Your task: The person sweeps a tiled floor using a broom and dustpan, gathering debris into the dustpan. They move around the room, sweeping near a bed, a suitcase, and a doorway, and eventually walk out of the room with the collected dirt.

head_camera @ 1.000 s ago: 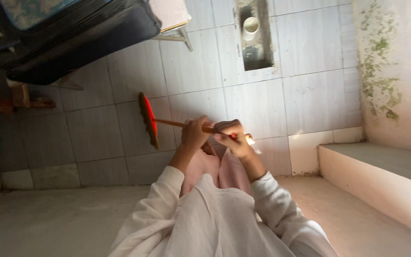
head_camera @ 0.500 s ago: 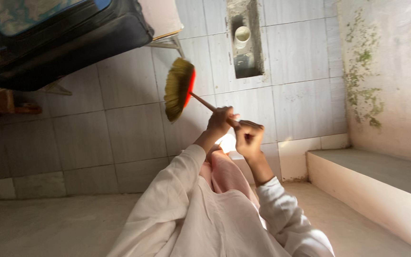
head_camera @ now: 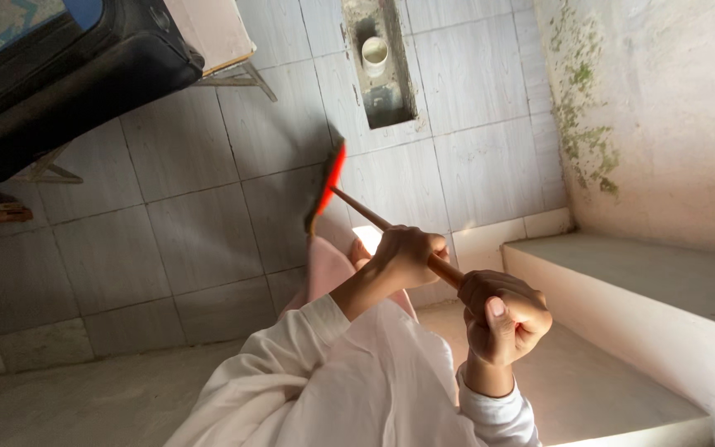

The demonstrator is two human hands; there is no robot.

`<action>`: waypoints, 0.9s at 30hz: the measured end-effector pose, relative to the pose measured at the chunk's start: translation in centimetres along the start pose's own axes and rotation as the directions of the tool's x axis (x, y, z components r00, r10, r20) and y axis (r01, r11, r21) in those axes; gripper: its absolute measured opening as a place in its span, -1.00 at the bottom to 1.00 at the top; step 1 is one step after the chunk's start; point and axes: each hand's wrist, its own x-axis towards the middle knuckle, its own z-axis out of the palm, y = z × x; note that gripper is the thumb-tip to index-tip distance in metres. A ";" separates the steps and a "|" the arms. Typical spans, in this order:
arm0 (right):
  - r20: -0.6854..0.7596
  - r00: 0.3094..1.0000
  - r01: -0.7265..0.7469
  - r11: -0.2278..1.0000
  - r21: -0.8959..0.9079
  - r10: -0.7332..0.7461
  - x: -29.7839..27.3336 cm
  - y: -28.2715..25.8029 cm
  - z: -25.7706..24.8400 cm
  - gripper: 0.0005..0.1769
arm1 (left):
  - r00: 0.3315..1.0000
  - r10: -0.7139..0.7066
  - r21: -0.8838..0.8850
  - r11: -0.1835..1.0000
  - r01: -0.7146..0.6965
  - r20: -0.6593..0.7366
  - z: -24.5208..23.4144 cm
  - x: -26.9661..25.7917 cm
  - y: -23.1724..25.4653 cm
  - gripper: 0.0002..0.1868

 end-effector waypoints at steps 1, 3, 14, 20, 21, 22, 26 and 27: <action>0.001 0.999 -0.053 0.998 -0.043 0.053 -0.5 -0.2 -0.2 -0.52 | 0.999 -0.005 0.029 1.000 0.006 -0.038 0.4 -0.4 -0.4 -0.82; 0.005 0.991 -0.130 0.984 -0.125 0.132 -1.1 0.6 -0.6 -0.54 | 0.982 0.007 0.060 0.998 0.004 -0.189 1.1 -0.5 -2.2 -0.84; 0.483 0.837 -0.095 0.936 -0.338 0.259 0.1 7.9 -5.5 -0.53 | 0.902 0.014 -0.187 0.977 -0.105 -0.432 7.6 5.4 -6.6 -0.63; 0.536 0.793 0.007 0.875 -0.485 0.290 2.6 5.9 -6.3 -0.81 | 0.924 0.131 -0.248 0.941 -0.230 -0.360 8.5 9.7 -2.5 -0.62; 0.530 0.793 0.013 0.862 -0.507 0.300 2.9 5.8 -6.3 -0.89 | 0.917 0.163 -0.248 0.932 -0.264 -0.364 8.2 10.1 -1.9 -0.63; 0.511 0.807 0.021 0.850 -0.526 0.296 3.2 5.8 -6.2 -0.83 | 0.915 0.199 -0.229 0.929 -0.290 -0.351 7.6 10.5 -1.5 -0.62; 0.393 0.879 0.030 0.792 -0.610 0.270 4.6 4.4 -5.5 -0.65 | 0.951 0.246 -0.267 0.919 -0.291 -0.187 5.2 11.3 0.0 -0.58; 0.352 0.900 0.026 0.774 -0.633 0.258 5.1 3.7 -5.3 -0.62 | 0.964 0.237 -0.298 0.918 -0.262 -0.117 4.6 11.5 0.4 -0.57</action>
